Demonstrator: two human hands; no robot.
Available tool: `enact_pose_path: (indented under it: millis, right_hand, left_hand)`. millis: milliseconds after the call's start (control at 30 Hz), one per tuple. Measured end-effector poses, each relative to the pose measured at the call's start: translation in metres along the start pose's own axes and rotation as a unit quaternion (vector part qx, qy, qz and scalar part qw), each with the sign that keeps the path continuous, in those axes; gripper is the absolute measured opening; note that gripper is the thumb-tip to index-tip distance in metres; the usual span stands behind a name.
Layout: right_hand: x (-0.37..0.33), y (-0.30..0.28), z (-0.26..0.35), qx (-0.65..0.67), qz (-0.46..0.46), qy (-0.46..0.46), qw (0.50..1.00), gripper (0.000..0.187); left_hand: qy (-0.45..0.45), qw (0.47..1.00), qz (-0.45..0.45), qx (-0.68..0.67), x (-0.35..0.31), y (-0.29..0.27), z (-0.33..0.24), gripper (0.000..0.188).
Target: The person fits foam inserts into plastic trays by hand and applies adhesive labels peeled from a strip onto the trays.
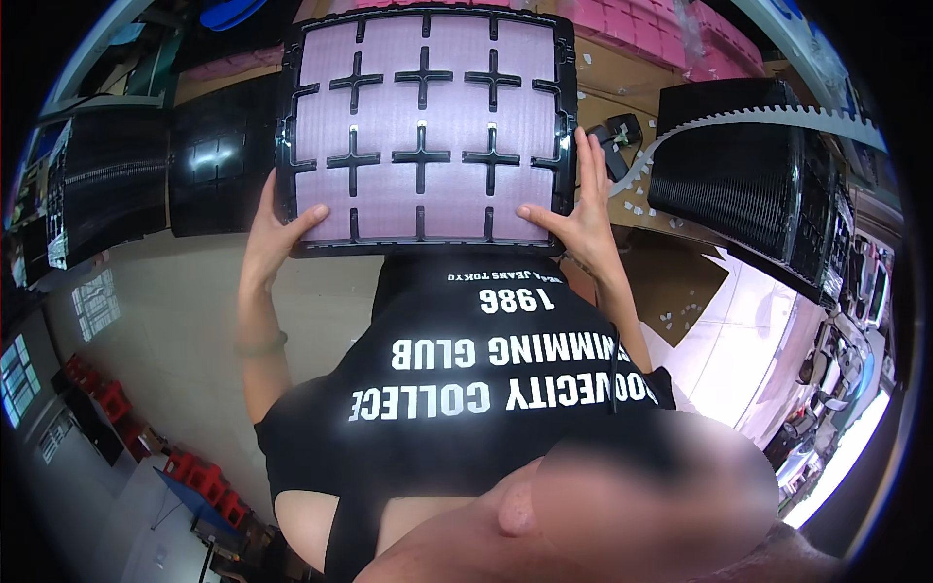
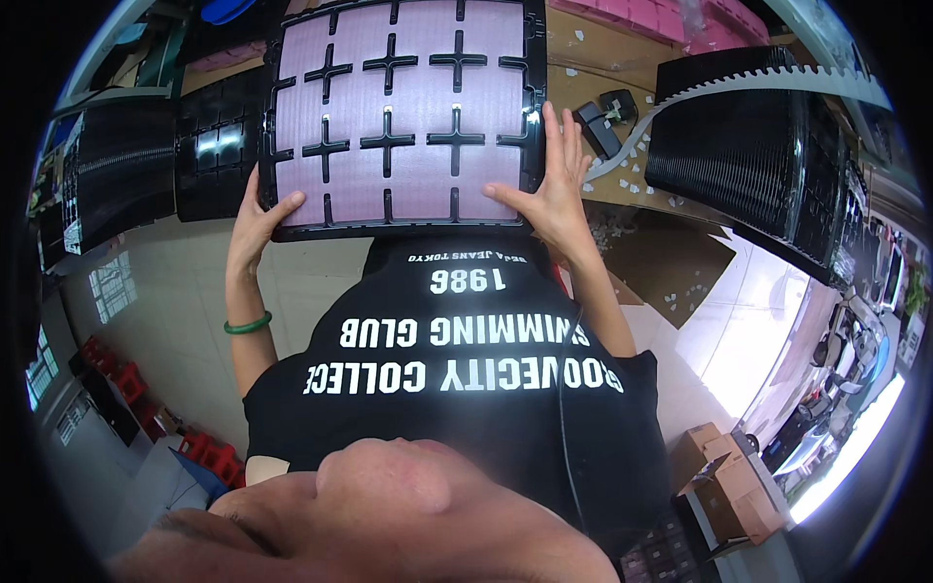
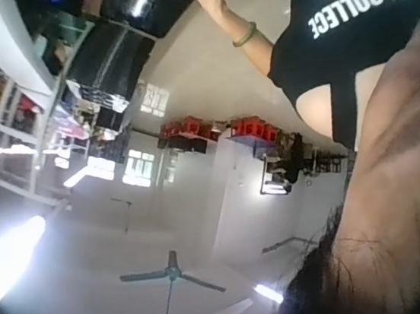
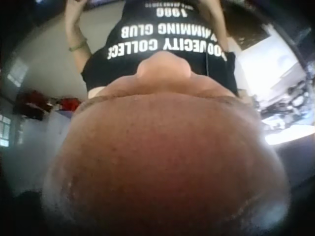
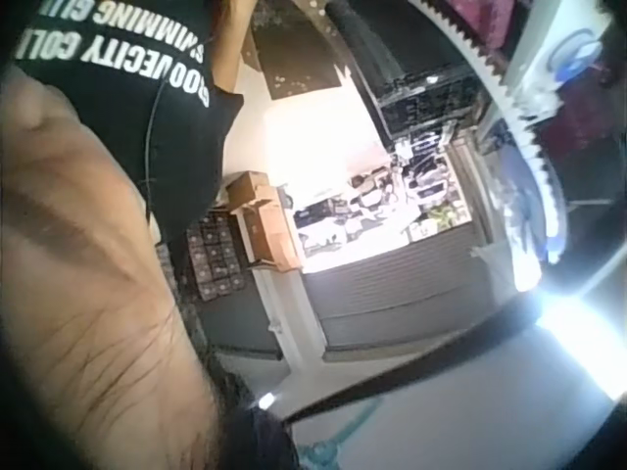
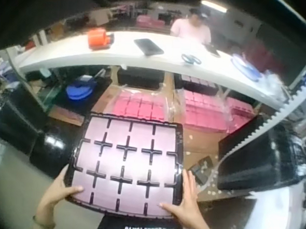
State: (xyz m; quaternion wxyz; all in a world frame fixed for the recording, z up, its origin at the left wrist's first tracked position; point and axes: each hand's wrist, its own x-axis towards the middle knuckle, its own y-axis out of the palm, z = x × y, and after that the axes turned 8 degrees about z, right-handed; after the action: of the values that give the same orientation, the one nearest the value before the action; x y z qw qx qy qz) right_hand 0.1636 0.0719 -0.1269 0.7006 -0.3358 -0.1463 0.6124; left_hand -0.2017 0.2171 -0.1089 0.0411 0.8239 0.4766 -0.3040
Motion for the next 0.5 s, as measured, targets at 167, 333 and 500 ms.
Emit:
enact_pose_path:
  millis: [167, 333, 500]
  right_hand:
    - [0.005, -0.021, -0.013, -0.038, 0.051, -0.017, 0.998, 0.128]
    - [0.105, -0.045, -0.026, 0.028, -0.076, -0.05, 0.995, 0.127]
    - [0.199, -0.031, -0.028, -0.036, -0.128, 0.05, 0.99, 0.123]
  left_hand:
    - [0.04, 0.993, 0.088, 0.069, 0.009, -0.022, 0.006, 0.109]
    - [0.115, 0.992, 0.004, 0.06, 0.105, -0.05, -0.021, 0.104]
    - [0.224, 0.96, -0.041, 0.165, 0.182, -0.035, -0.07, 0.093]
